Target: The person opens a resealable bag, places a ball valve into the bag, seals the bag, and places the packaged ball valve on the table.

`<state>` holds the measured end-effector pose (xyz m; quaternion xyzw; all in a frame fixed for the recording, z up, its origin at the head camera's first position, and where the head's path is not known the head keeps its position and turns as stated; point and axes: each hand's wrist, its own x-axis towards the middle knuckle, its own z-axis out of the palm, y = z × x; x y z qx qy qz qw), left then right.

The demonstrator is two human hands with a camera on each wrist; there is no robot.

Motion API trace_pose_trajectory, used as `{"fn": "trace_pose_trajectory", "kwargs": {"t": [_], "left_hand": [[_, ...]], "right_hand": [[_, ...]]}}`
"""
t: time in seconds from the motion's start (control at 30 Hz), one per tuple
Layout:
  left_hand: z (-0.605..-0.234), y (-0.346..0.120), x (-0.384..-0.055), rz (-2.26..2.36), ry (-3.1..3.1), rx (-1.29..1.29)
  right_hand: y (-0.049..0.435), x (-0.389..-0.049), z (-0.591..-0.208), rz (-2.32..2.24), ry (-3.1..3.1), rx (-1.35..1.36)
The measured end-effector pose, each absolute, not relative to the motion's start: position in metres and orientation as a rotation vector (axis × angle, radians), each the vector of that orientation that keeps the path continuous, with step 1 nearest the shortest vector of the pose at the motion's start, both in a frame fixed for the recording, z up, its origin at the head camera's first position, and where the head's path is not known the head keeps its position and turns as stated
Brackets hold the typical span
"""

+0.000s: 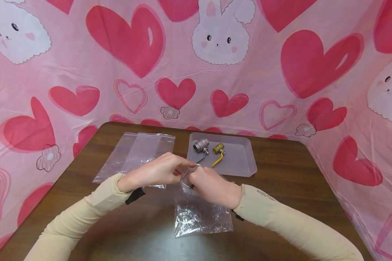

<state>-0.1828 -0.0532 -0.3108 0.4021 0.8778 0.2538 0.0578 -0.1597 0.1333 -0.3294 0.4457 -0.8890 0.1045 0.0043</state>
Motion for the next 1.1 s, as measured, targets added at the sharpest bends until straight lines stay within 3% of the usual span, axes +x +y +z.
{"fn": "trace_pose_trajectory", "kwargs": {"t": [0.5,1.1], "left_hand": [[-0.315,-0.052,-0.181,0.739,2.636,1.252],[-0.321,-0.053,-0.182,0.758,2.585,1.239]], "right_hand": [[0.131,-0.152,-0.346,0.322,-2.769,1.376],[0.163,-0.143,-0.286,0.364,-2.742,1.126]]}}
